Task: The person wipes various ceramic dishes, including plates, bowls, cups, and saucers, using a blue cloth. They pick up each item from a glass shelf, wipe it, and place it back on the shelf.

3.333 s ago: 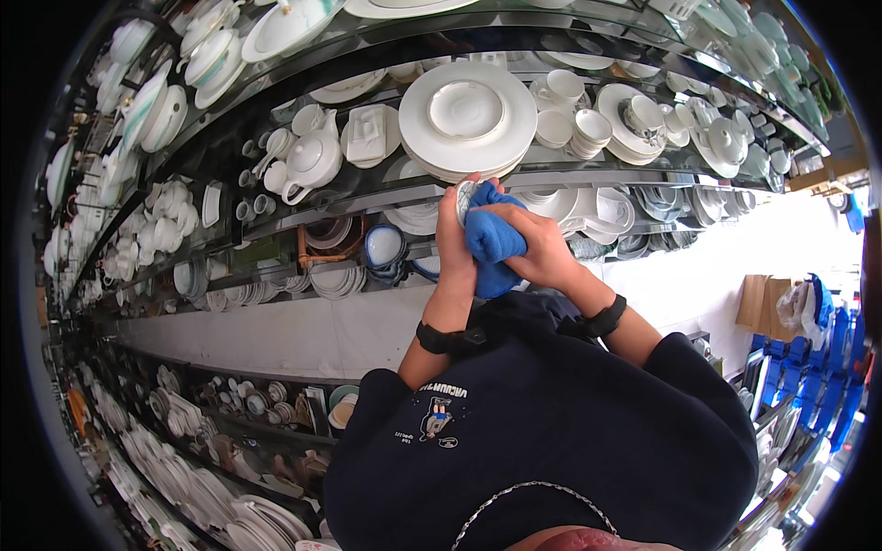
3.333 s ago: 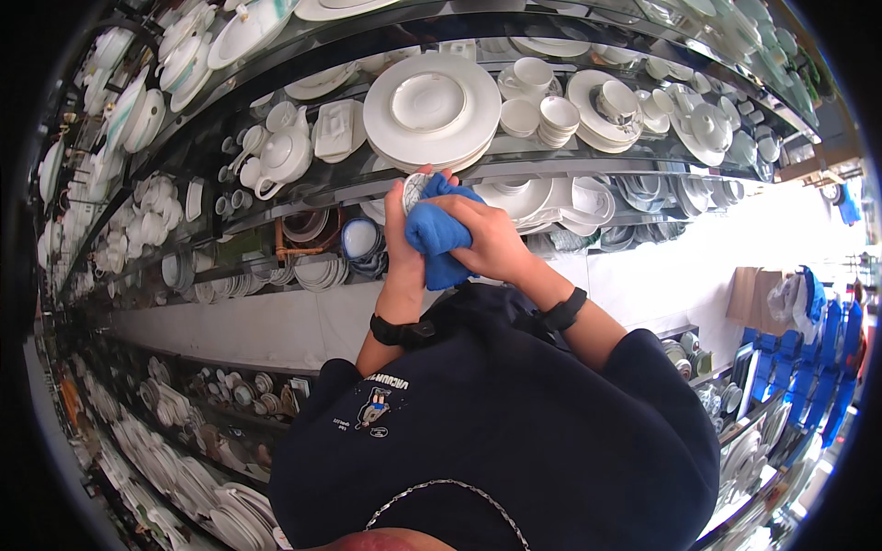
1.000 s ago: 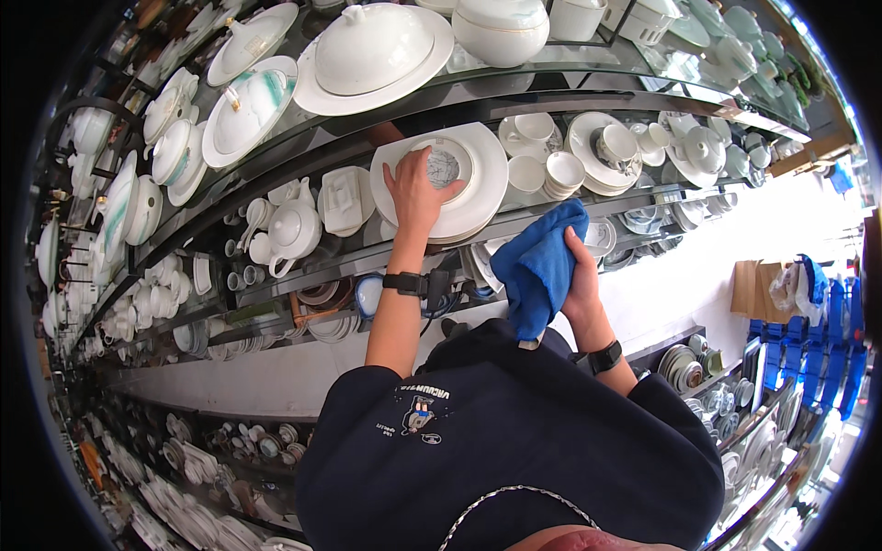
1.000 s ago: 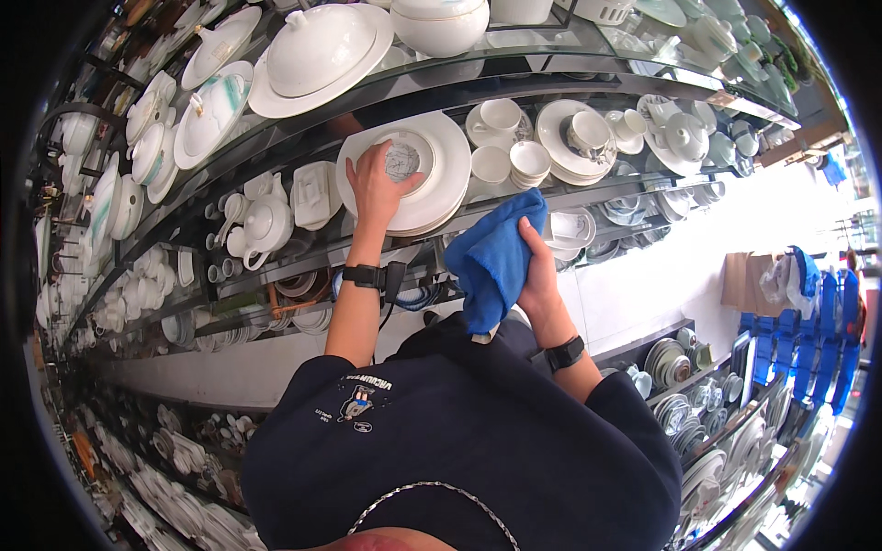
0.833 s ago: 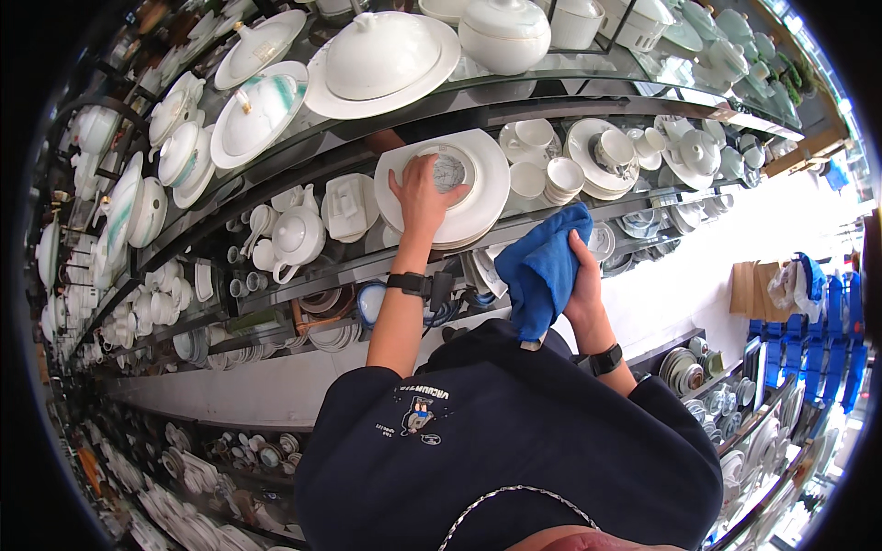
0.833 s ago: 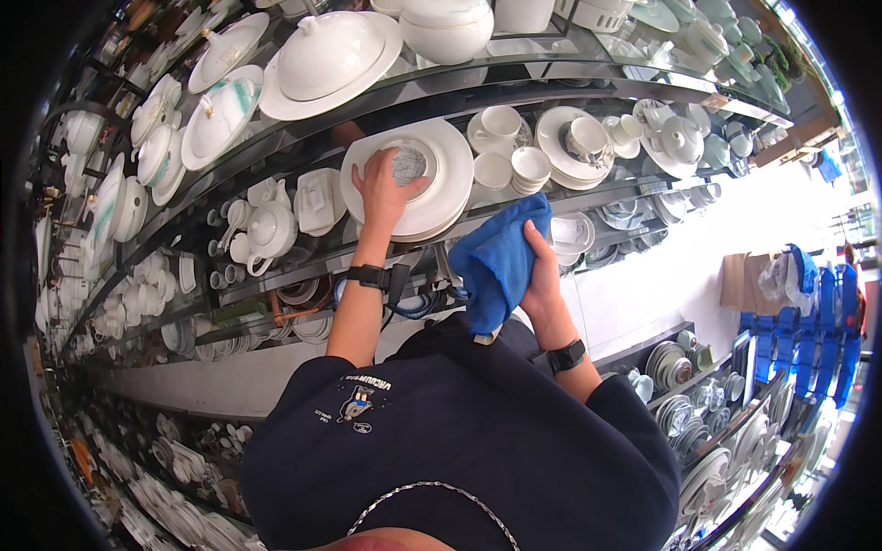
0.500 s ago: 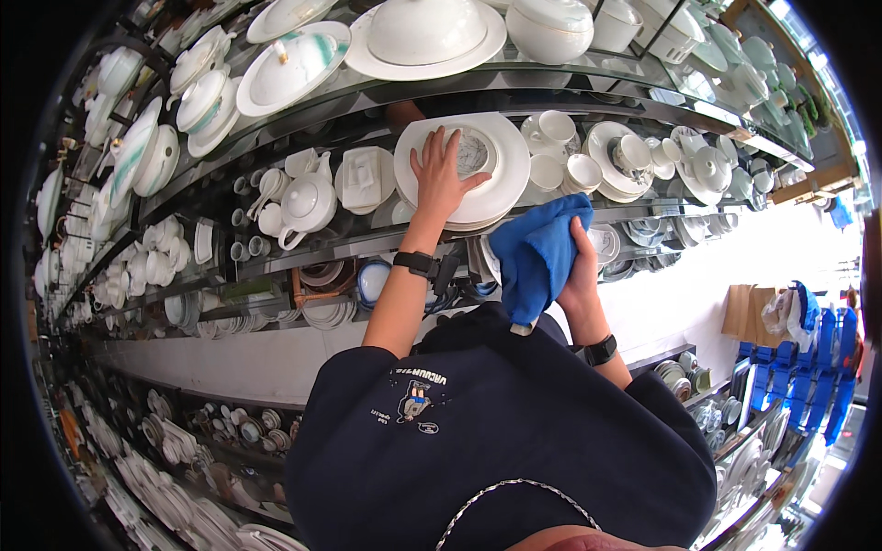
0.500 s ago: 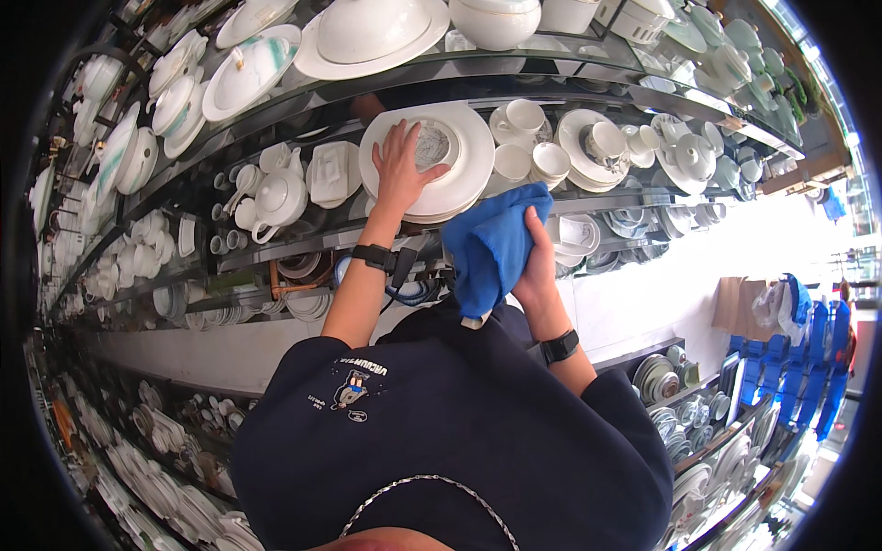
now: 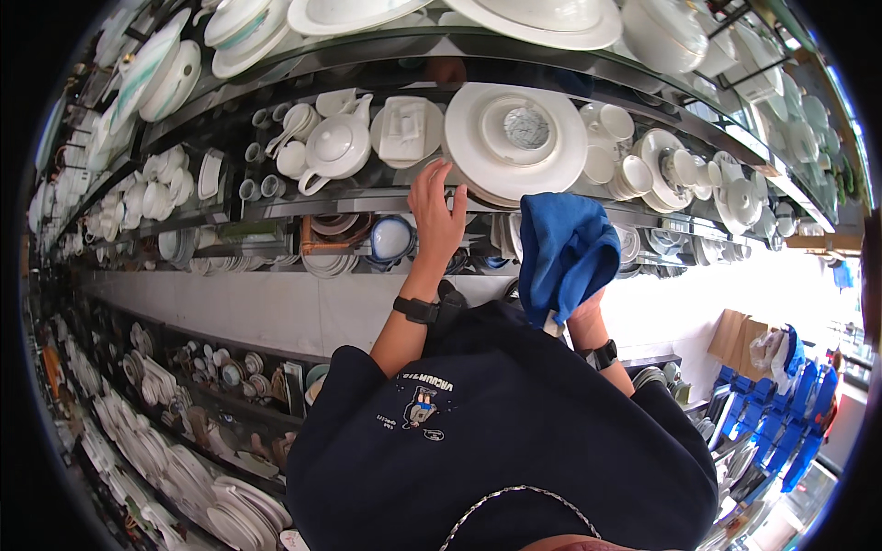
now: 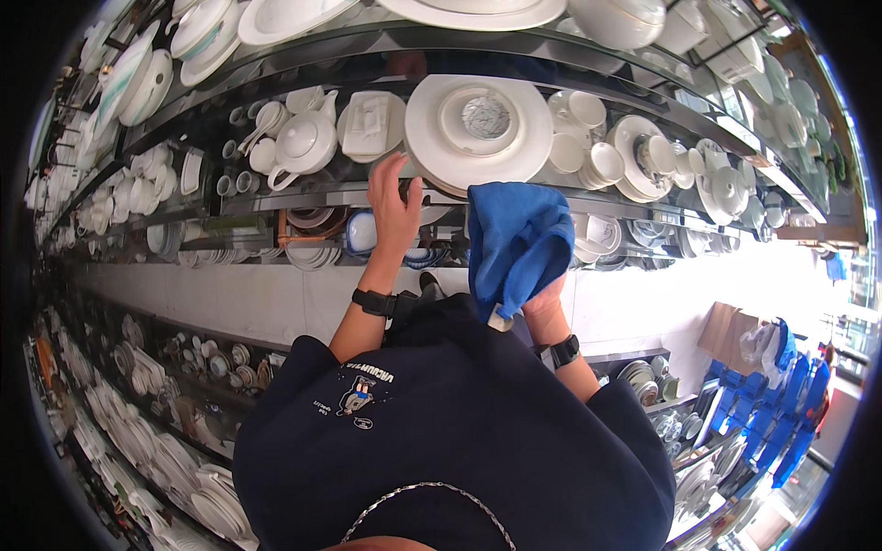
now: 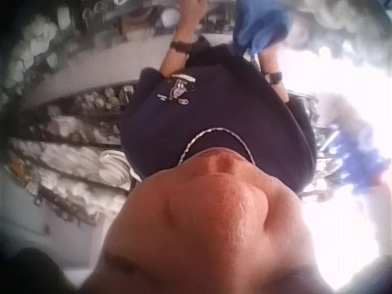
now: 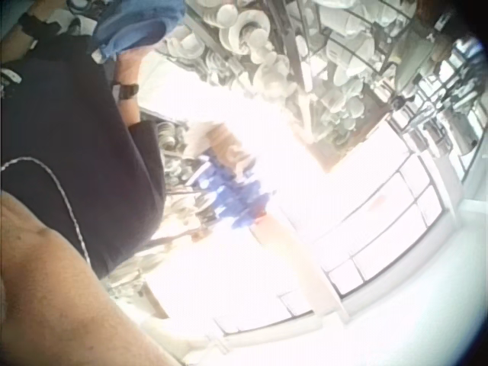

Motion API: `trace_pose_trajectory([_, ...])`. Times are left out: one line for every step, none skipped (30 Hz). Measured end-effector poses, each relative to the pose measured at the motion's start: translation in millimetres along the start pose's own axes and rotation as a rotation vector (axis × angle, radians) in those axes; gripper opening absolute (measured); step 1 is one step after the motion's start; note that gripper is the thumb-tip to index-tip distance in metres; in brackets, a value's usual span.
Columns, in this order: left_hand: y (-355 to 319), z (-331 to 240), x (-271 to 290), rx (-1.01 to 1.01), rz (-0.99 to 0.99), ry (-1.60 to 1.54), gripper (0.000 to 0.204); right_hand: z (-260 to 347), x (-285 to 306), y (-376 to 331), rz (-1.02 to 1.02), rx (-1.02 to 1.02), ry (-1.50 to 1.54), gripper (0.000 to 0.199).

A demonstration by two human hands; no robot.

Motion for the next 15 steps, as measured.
trace_pose_trajectory([-2,5,6,0.017,-0.002,0.006,0.046,-9,6,0,-0.001,0.016,0.035,0.069])
trace_pose_trajectory([-3,11,10,0.009,-0.042,0.023,0.043,-16,12,-1,-0.052,0.032,-0.206,0.066])
trace_pose_trajectory([-3,15,17,0.007,-0.052,0.076,0.043,-24,10,3,-0.103,0.038,-0.448,0.064])
trace_pose_trajectory([-3,18,23,0.004,-0.061,0.128,0.043,-35,7,7,-0.073,-0.018,-0.250,0.065])
trace_pose_trajectory([-4,20,29,0.002,-0.069,0.180,0.042,-44,5,10,-0.045,-0.072,-0.052,0.066])
trace_pose_trajectory([-4,20,36,-0.054,-0.087,0.277,0.040,-51,7,9,-0.062,-0.034,-0.493,0.066])
trace_pose_trajectory([-4,23,40,-0.041,-0.087,0.289,0.040,-56,7,5,-0.075,-0.027,-0.673,0.066])
trace_pose_trajectory([-3,28,44,-0.028,-0.086,0.301,0.040,-60,7,2,-0.083,-0.024,-0.741,0.066])
trace_pose_trajectory([-2,31,46,-0.016,-0.087,0.310,0.040,-64,4,0,-0.084,-0.029,-0.758,0.067])
trace_pose_trajectory([-2,34,48,-0.026,-0.101,0.336,0.041,-67,1,-1,-0.086,-0.033,-0.770,0.067])
trace_pose_trajectory([-3,37,52,-0.021,-0.103,0.358,0.039,-71,-1,-3,-0.086,-0.037,-0.776,0.067])
trace_pose_trajectory([-1,37,52,-0.020,-0.107,0.371,0.038,-72,-3,-4,-0.089,-0.037,-0.785,0.067])
trace_pose_trajectory([1,37,53,-0.019,-0.111,0.384,0.037,-75,-4,-5,-0.092,-0.036,-0.791,0.067])
trace_pose_trajectory([8,41,53,-0.009,-0.103,0.399,0.035,-75,-5,-7,-0.092,-0.035,-0.801,0.067])
trace_pose_trajectory([16,47,54,0.005,-0.096,0.415,0.034,-76,-7,-7,-0.093,-0.037,-0.803,0.068])
Point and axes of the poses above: each hand's wrist, its own y-axis towards the middle knuckle, its own x-axis out of the back of the hand, z = x × y, the point moved 2 cm from there along y, towards the middle knuckle, and after that the axes turned 11 degrees about -y, right-handed, at the moved point
